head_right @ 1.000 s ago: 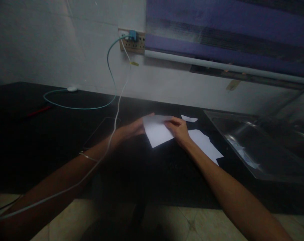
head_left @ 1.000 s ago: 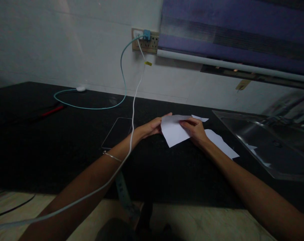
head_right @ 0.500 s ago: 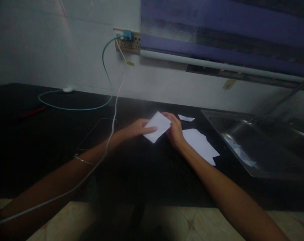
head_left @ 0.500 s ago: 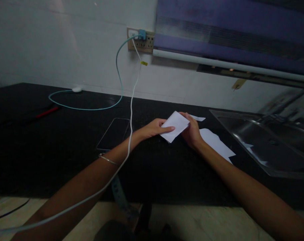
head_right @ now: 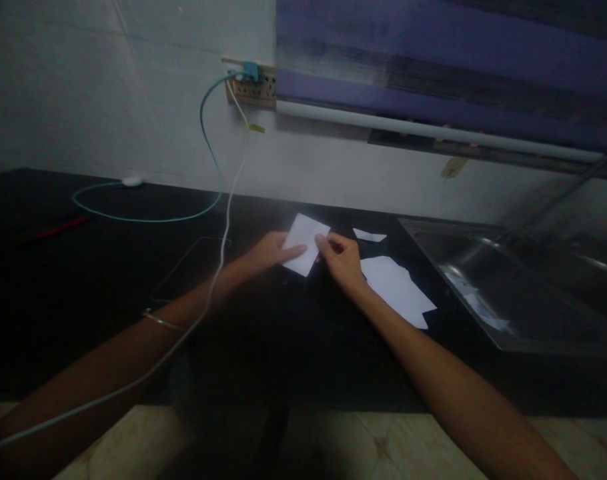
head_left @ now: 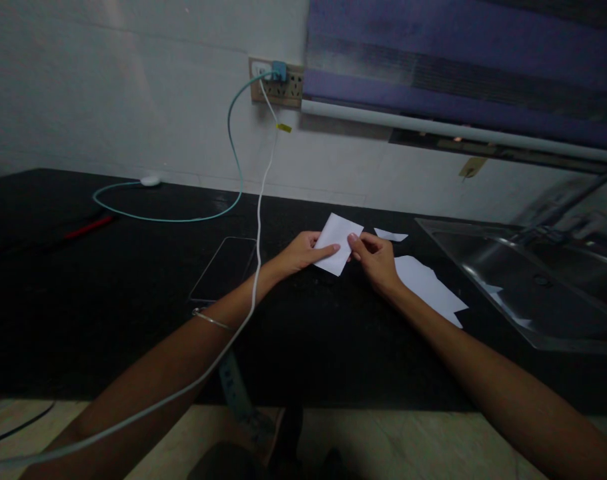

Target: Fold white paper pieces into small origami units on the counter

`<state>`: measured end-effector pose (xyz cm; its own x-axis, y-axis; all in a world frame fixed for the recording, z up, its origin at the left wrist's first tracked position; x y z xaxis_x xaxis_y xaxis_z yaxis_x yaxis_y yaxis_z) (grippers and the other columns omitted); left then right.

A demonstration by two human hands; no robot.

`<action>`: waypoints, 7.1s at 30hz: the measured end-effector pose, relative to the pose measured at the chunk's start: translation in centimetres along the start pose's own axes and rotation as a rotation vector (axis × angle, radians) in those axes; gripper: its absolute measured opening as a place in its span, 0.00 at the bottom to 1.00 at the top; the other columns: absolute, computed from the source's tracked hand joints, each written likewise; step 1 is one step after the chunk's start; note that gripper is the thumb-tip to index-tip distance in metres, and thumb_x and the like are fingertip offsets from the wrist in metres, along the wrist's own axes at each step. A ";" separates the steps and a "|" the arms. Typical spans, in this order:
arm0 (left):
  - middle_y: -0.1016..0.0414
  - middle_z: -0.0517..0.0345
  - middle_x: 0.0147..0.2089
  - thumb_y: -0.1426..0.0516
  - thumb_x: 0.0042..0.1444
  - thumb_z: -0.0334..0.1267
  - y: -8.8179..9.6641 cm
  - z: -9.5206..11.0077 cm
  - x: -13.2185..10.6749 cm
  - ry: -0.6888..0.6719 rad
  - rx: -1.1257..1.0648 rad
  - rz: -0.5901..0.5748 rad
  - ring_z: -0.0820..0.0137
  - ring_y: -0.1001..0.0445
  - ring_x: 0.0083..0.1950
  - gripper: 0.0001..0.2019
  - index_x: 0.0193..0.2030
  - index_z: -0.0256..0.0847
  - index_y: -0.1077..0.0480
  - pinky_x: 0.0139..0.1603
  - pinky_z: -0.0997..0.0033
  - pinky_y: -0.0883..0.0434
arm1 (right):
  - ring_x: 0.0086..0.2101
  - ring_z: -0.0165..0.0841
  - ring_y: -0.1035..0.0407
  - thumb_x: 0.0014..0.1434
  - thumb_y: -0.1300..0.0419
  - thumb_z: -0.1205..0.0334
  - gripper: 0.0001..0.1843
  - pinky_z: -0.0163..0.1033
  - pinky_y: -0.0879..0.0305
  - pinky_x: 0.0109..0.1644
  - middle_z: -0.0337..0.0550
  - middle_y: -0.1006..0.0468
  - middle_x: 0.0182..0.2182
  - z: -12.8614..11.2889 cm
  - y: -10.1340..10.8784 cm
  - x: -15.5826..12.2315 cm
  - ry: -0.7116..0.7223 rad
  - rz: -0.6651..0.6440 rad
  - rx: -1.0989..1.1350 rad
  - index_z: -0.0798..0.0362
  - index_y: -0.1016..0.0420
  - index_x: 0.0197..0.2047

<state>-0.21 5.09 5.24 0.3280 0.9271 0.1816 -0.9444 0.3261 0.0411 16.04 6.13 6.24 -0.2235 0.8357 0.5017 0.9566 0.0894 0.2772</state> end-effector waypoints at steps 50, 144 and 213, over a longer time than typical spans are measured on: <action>0.28 0.57 0.28 0.47 0.63 0.53 -0.1 0.2 -0.3 -0.106 0.179 -0.077 0.74 0.31 0.25 0.18 0.36 0.38 0.31 0.25 0.73 0.37 | 0.19 0.28 0.45 0.55 0.36 0.43 0.22 0.36 0.52 0.24 0.35 0.36 0.17 2.3 1.0 0.9 -0.109 -0.066 0.018 0.51 0.30 0.22; 0.23 0.51 0.27 0.37 0.56 0.47 -0.3 0.1 -0.2 -0.061 0.150 -0.258 0.75 0.28 0.26 0.16 0.32 0.31 0.24 0.26 0.78 0.34 | 0.23 0.29 0.32 0.54 0.34 0.45 0.18 0.38 0.33 0.29 0.42 0.24 0.25 2.4 -0.2 -1.5 -0.311 -0.293 0.147 0.53 0.22 0.35; 0.34 0.63 0.24 0.54 0.70 0.40 -1.0 -0.1 -0.3 -0.188 0.203 -0.193 0.79 0.35 0.19 0.12 0.35 0.40 0.40 0.20 0.78 0.39 | 0.22 0.28 0.32 0.51 0.31 0.49 0.17 0.34 0.35 0.27 0.44 0.20 0.25 1.1 -0.4 -2.1 -0.306 -0.394 0.098 0.56 0.19 0.31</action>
<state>0.65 4.48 5.09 0.5096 0.7953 0.3284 -0.8563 0.4315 0.2837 16.32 4.99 4.16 -0.5197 0.8476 0.1071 0.8271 0.4678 0.3117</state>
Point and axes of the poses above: each hand's wrist, its own x-axis towards the middle knuckle, its own y-axis out of the back of the hand, z = x × y, the point moved 5 cm from there along x, towards the middle knuckle
